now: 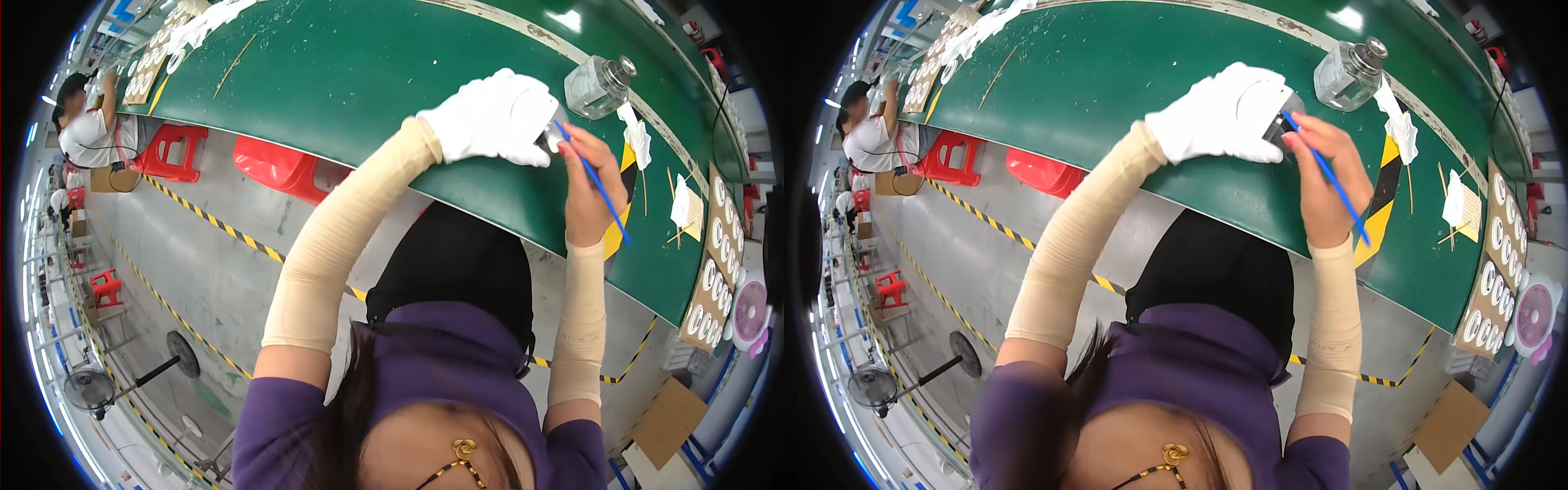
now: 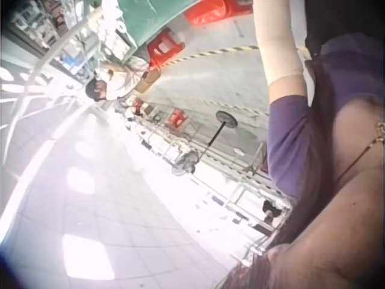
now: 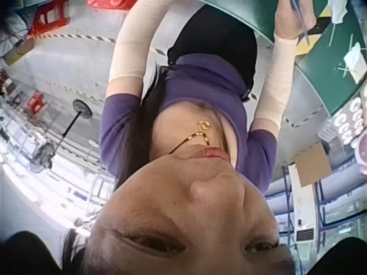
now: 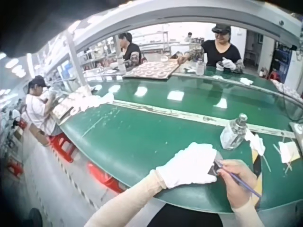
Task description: Applying a blue liquid coating to white dome-shaped electronic components using a small brush.
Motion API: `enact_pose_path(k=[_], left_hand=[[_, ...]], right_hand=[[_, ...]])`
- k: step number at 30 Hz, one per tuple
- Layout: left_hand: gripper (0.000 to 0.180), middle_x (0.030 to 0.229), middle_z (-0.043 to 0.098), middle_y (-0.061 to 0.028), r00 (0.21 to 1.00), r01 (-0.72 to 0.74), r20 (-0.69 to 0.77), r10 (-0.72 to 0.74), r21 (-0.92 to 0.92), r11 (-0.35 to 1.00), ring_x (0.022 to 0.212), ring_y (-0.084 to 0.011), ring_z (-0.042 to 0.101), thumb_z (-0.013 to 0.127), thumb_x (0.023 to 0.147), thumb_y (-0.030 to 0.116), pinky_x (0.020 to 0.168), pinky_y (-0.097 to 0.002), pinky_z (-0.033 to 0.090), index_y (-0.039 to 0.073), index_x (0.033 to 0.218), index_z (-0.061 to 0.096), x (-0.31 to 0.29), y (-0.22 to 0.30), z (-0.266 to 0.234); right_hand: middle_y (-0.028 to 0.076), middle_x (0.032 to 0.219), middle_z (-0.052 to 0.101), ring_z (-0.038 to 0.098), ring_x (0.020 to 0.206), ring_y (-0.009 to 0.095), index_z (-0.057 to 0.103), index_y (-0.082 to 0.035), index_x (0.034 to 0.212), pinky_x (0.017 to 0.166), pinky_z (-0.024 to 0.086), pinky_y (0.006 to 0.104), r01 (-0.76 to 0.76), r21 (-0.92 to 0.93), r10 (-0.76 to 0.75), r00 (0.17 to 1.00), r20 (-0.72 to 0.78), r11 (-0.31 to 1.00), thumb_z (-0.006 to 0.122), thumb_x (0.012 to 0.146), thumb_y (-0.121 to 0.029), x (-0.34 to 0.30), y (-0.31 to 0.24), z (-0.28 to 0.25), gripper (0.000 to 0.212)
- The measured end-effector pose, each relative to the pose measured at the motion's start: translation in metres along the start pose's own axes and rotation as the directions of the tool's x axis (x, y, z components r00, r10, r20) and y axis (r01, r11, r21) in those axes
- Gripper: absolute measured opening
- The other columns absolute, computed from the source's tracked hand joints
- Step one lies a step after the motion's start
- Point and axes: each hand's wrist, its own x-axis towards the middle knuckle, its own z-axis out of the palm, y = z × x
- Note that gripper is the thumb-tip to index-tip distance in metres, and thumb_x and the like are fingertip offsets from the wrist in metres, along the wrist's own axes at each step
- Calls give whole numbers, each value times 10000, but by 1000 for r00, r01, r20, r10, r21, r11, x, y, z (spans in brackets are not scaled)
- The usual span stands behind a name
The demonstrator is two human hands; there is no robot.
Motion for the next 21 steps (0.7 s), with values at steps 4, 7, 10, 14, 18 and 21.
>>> enact_pose_path(k=[4,7,10,14,18,21], left_hand=[[697,1296,499,-160,981,119,-150,-123,-33,992,1206,-333,483,788,702,433,1015,-417,408,140,1282,536,-16,22,16],[724,1277,532,-165,937,247,-155,-313,-340,907,1082,-335,586,808,682,412,956,-414,462,109,1278,529,-11,27,16],[601,1209,564,-175,970,200,-124,-208,-74,977,1075,-333,585,712,733,499,899,-411,489,73,1136,582,3,22,12],[500,1104,604,-162,974,108,-212,-79,128,986,1116,-326,553,673,715,504,879,-393,485,65,948,622,3,18,25],[625,1158,552,-187,928,92,-372,-9,205,975,1042,-351,556,777,661,381,875,-416,477,48,1140,552,-1,23,38],[832,1199,521,-193,899,197,-397,-184,-8,980,1046,-360,553,843,592,324,871,-431,479,48,1273,452,-5,18,52]], right_hand=[[134,984,691,643,900,167,633,29,911,778,505,253,36,-135,-37,999,-2,990,688,815,67,-7,-10,3,116],[112,933,680,620,821,130,632,34,905,735,490,236,-234,-24,232,971,-65,972,698,824,34,-2,-17,4,104],[62,834,667,567,730,69,626,28,865,659,443,202,-357,40,359,931,-58,933,686,858,-22,11,-17,4,79],[19,716,617,500,639,32,617,20,806,564,378,186,-441,34,441,897,10,897,678,856,-42,22,-26,1,101],[26,673,595,493,595,42,616,24,792,532,383,206,-433,19,432,902,15,901,682,839,-35,33,-17,4,100],[39,699,615,502,597,59,622,22,811,546,400,214,-436,23,435,900,37,900,686,840,-37,40,-6,7,92]])
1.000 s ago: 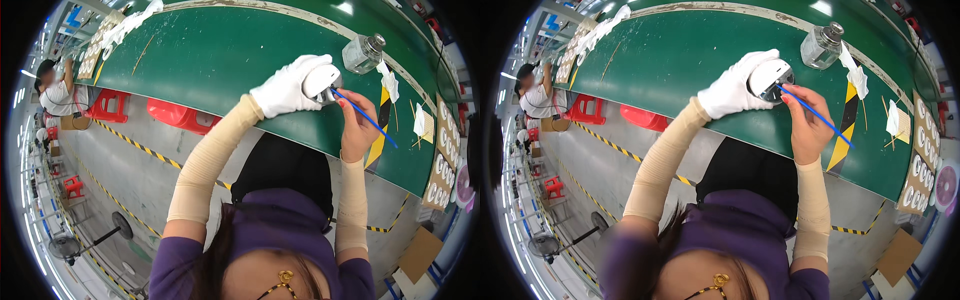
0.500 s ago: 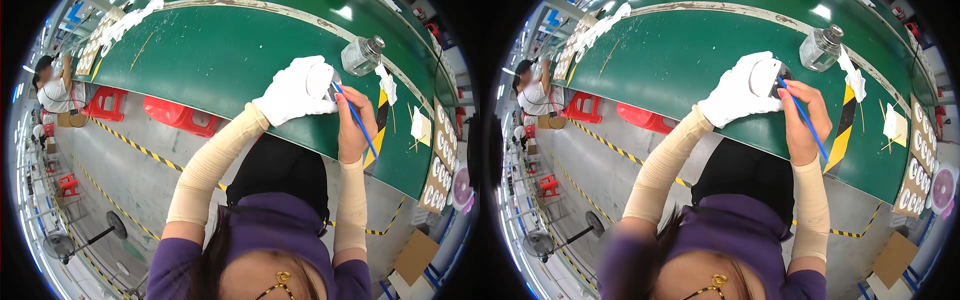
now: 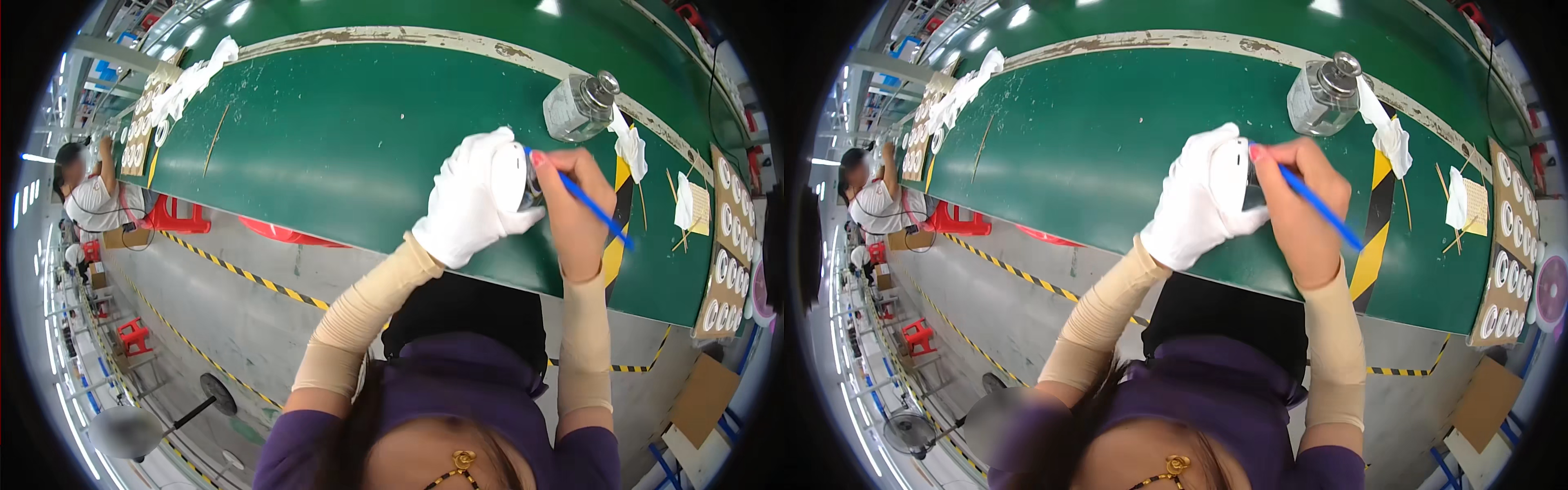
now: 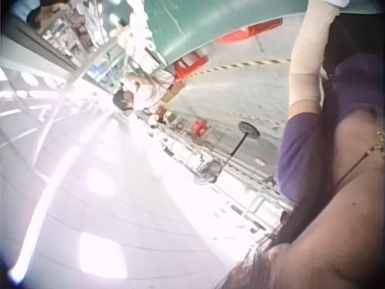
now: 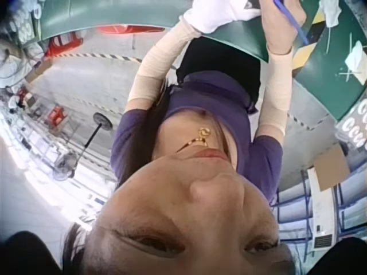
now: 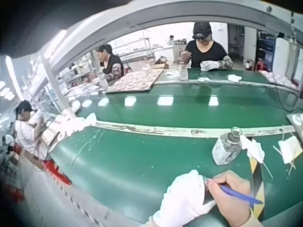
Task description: Applying a blue liquid coating to white dome-shaped electronic components using a small brush.
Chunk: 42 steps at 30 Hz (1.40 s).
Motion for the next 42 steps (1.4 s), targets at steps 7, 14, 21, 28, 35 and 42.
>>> enact_pose_path(k=[7,14,21,28,35,42], left_hand=[[862,1227,514,-178,997,79,16,-77,-240,968,1068,-349,555,864,581,256,894,-418,478,81,1304,429,-2,-3,-3],[821,1284,508,-166,991,-39,109,80,-337,941,1163,-335,531,866,587,184,955,-398,452,98,1287,447,6,-15,-11],[805,1254,527,-139,948,218,316,-41,-552,805,1197,-318,513,858,579,183,988,-393,442,88,1276,468,15,-14,-22],[899,1298,468,-163,964,152,262,-44,-406,901,1178,-323,487,863,579,198,1002,-386,416,66,1336,398,8,-8,-13],[918,1274,444,-159,968,245,169,-186,-473,846,1154,-314,487,866,576,169,982,-385,421,62,1344,374,-10,-8,3],[911,1274,432,-150,979,202,113,-170,-441,874,1142,-300,493,869,588,161,978,-380,425,58,1346,373,-14,-10,8]], right_hand=[[81,882,645,543,724,75,598,36,892,625,421,191,-54,-20,56,996,76,998,653,855,36,-22,-9,-7,66],[150,836,647,580,672,233,605,37,881,604,465,291,271,-236,-285,958,-25,933,735,722,111,-40,-7,1,219],[171,917,676,642,747,271,627,51,908,667,534,320,244,-162,-256,965,-56,956,722,709,137,-40,-9,0,237],[175,940,685,657,772,224,629,29,891,681,521,282,248,-135,-269,948,-171,959,702,759,117,-60,1,5,174],[142,936,677,618,707,114,612,13,882,607,494,234,-19,77,39,963,-267,997,678,810,100,-56,4,19,131],[156,940,664,598,666,108,609,18,899,594,484,224,29,135,14,952,-306,990,656,825,107,-65,9,24,125]])
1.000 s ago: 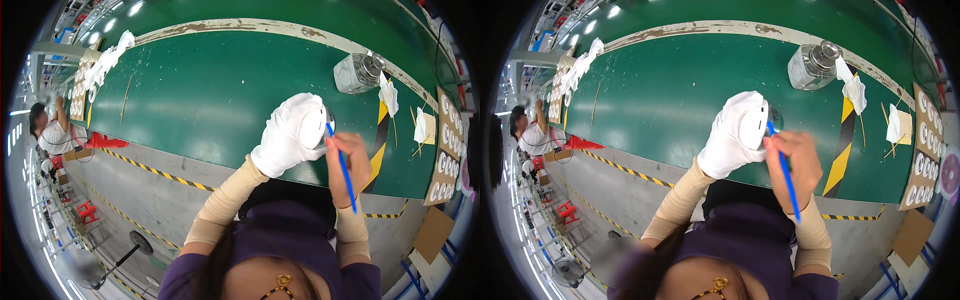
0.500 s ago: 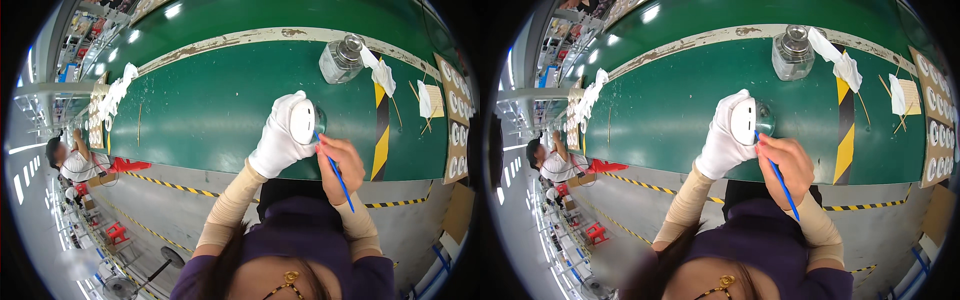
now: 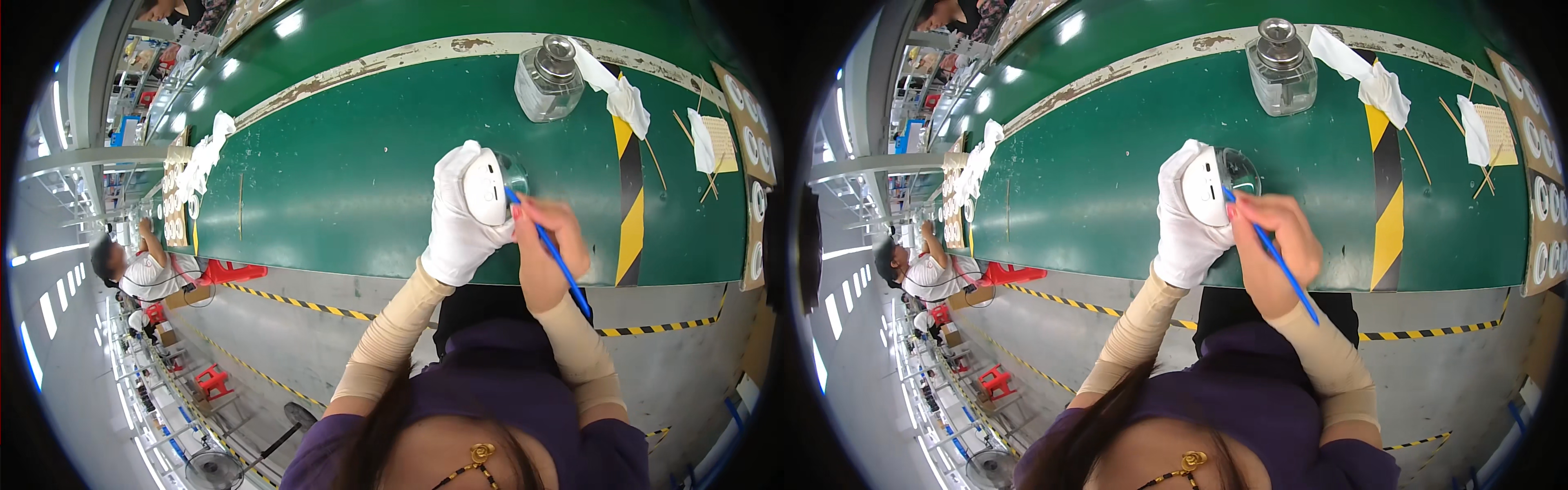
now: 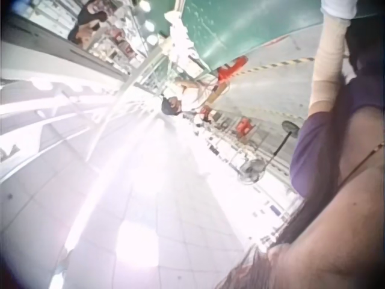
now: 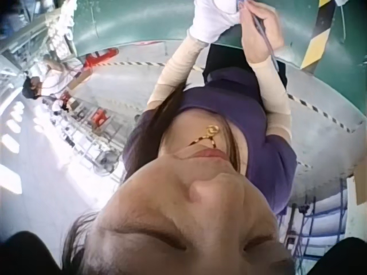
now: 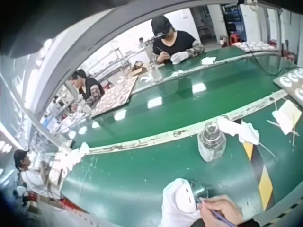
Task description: Applying a blue liquid coating to white dome-shaped electronic components using a small brush.
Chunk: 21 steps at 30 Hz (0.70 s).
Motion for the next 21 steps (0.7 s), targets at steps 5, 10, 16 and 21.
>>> enact_pose_path(k=[5,10,16,21], left_hand=[[915,1263,431,-143,999,30,-18,-31,-24,999,1143,-289,493,879,595,152,975,-373,432,62,1349,370,-1,0,0],[911,1263,431,-138,999,-28,-45,28,-11,1000,1135,-274,503,887,600,156,965,-359,444,62,1344,370,1,3,3],[914,1277,430,-128,998,-24,-54,21,-52,998,1146,-241,506,892,601,162,971,-339,444,48,1340,366,2,1,4],[916,1282,428,-122,995,59,-70,-67,-109,992,1151,-231,503,893,604,157,978,-335,438,40,1342,361,0,0,5]], right_hand=[[146,920,665,640,776,150,609,16,891,669,507,240,12,37,-12,1000,-2,999,681,809,97,-7,-3,-4,136],[151,898,670,674,743,192,631,24,876,626,526,260,62,43,-61,998,-31,997,708,760,117,-2,0,-4,167],[139,887,671,670,746,201,631,21,882,633,522,263,127,47,-124,991,-51,991,711,757,111,-12,7,-6,173],[151,864,665,671,755,222,629,25,872,672,529,272,95,74,-91,995,-50,993,717,739,117,10,3,2,184]])
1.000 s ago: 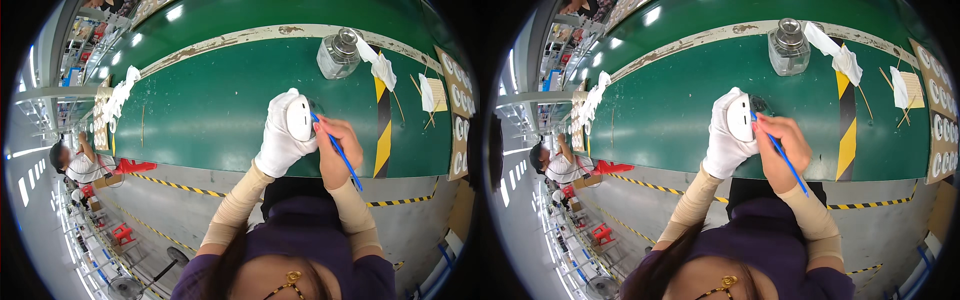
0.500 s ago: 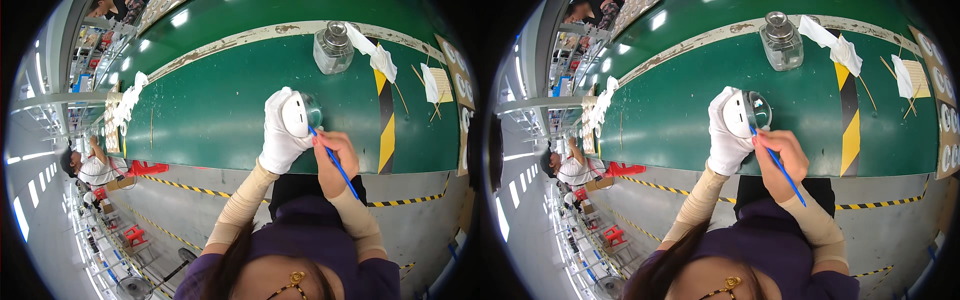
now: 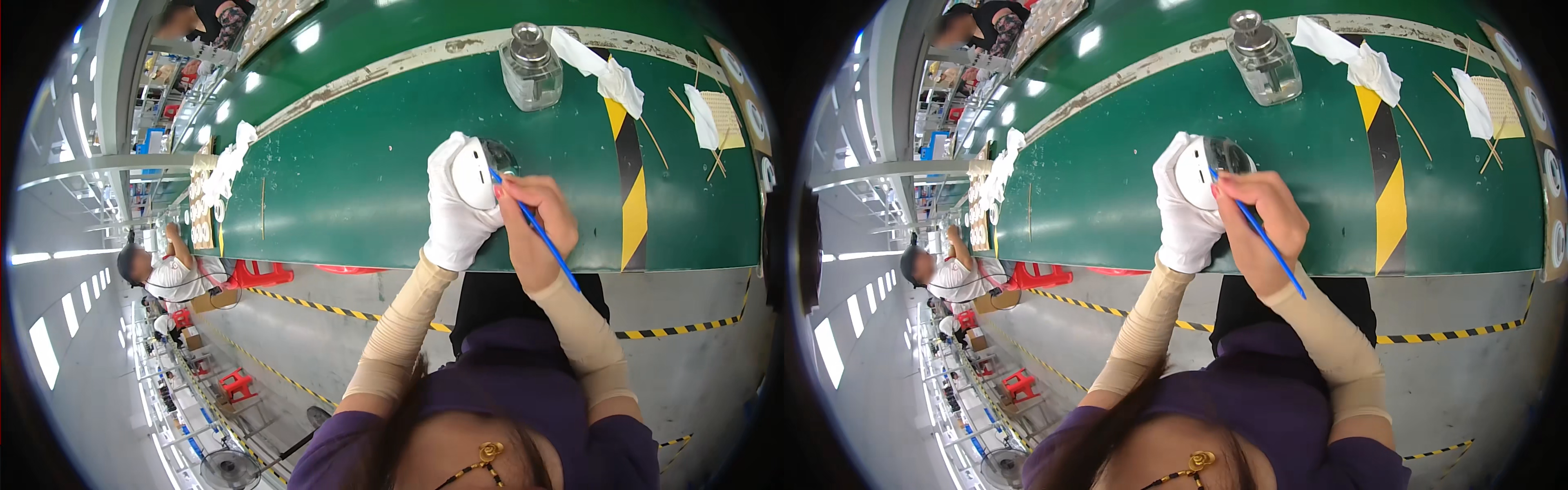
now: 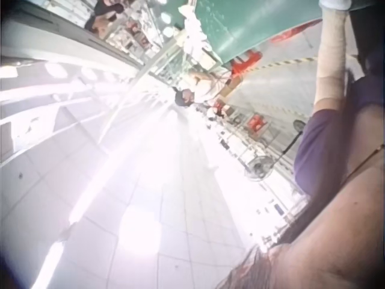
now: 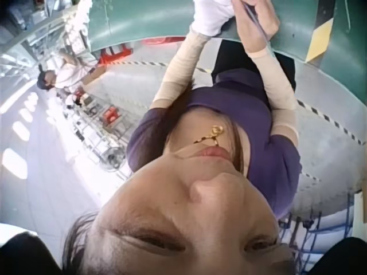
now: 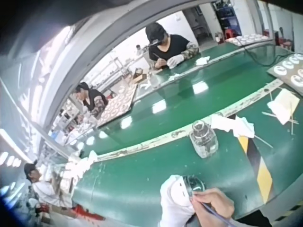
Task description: Applying a blue liquid coating to white dome-shaped electronic components using a small brush.
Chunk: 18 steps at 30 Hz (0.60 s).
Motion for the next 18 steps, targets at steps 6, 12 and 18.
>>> enact_pose_path(k=[6,12,18], left_hand=[[897,1293,420,-123,1000,-20,-5,20,-16,1000,1162,-235,491,877,622,141,999,-335,418,41,1348,359,-2,3,3],[899,1301,412,-120,999,-39,2,39,4,999,1176,-242,480,878,624,136,996,-338,419,56,1352,357,-4,-5,-2],[905,1305,407,-125,1000,19,12,-18,-29,999,1173,-245,484,881,623,134,993,-343,427,60,1357,356,0,6,1]], right_hand=[[130,863,664,658,736,200,632,19,877,640,513,270,-41,41,41,999,-19,998,718,750,102,-9,0,-4,175],[124,847,651,643,722,189,648,16,884,620,498,252,-29,30,29,1000,4,999,713,754,110,-16,-5,-7,173],[123,858,653,634,726,183,649,18,891,632,493,253,-40,61,41,999,-15,997,711,765,97,2,0,2,161]])
